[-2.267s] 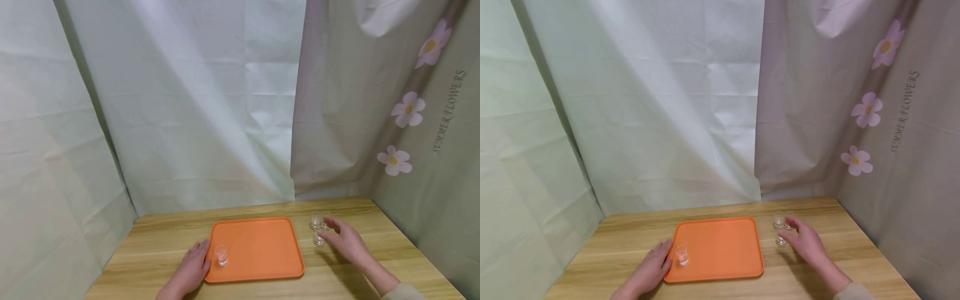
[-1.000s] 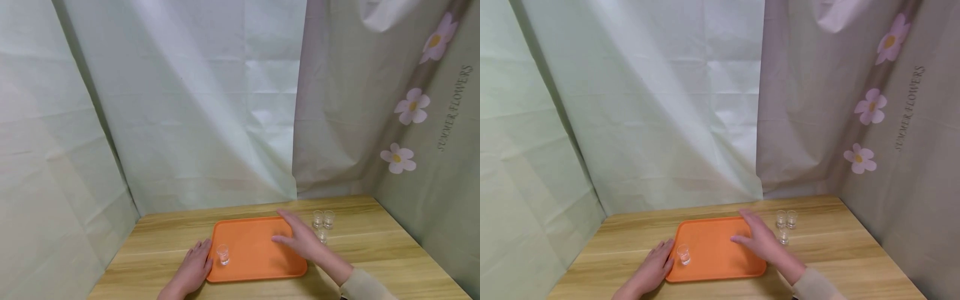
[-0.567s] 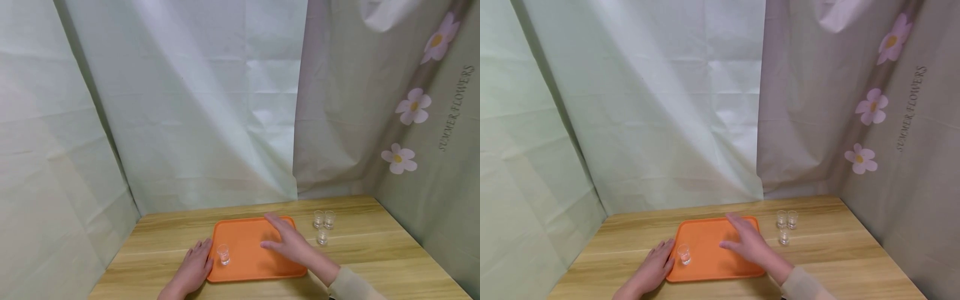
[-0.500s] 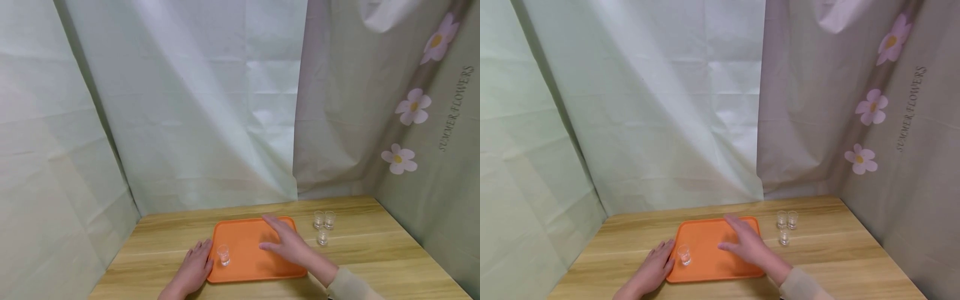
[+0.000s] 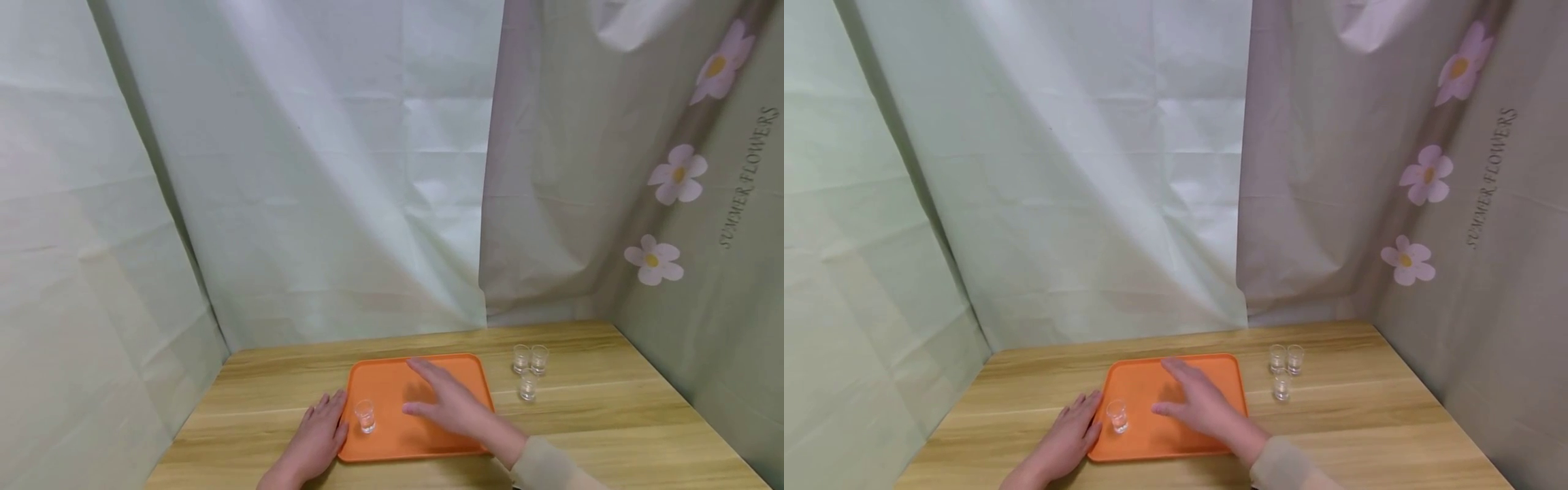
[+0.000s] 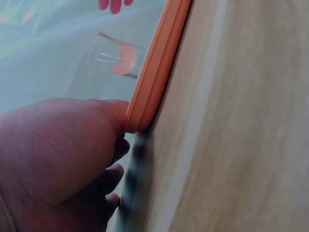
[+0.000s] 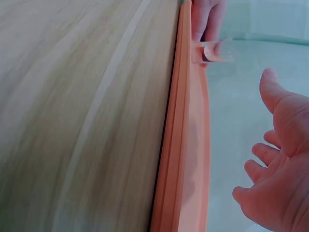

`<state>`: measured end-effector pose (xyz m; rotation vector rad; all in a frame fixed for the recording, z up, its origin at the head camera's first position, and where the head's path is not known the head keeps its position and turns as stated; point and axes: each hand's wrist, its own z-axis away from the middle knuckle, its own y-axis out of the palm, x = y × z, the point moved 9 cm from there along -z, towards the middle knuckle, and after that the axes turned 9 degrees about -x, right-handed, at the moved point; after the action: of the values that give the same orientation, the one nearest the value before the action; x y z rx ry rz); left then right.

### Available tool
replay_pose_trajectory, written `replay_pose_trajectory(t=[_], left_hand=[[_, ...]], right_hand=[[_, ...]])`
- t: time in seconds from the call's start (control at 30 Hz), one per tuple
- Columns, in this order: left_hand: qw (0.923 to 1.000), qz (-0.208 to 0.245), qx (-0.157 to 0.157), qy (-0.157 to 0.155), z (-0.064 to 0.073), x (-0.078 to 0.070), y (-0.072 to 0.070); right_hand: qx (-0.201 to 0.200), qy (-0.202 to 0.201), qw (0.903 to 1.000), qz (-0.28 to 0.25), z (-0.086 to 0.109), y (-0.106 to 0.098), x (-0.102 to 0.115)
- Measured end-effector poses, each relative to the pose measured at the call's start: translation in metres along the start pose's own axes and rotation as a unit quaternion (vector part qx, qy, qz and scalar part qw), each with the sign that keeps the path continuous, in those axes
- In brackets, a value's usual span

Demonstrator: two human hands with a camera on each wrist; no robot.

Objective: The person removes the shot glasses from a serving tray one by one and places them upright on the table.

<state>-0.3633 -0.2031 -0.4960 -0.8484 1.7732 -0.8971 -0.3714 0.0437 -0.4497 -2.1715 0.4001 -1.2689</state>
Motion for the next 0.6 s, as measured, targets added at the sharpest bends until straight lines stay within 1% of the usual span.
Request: replay_pose_trajectory(t=[0.23, 0.37, 0.53, 0.6], left_hand=[[0.9999, 0.008, 0.006, -0.001, 0.0, 0.0, -0.001], [1.0, 0.003, 0.002, 0.002, 0.001, 0.001, 0.0], [1.0, 0.006, 0.004, 0.004, 0.001, 0.0, 0.001], [0.9999, 0.011, 0.006, 0.0, 0.0, 0.0, 0.0]], right_hand=[[0.025, 0.01, 0.9996, 0.002, -0.008, 0.021, 0.002], [0.039, 0.011, 0.9992, 0.002, -0.01, 0.032, 0.007], [0.048, 0.014, 0.9987, 0.002, -0.011, 0.04, 0.009], [0.049, 0.014, 0.9987, 0.001, -0.012, 0.042, 0.01]])
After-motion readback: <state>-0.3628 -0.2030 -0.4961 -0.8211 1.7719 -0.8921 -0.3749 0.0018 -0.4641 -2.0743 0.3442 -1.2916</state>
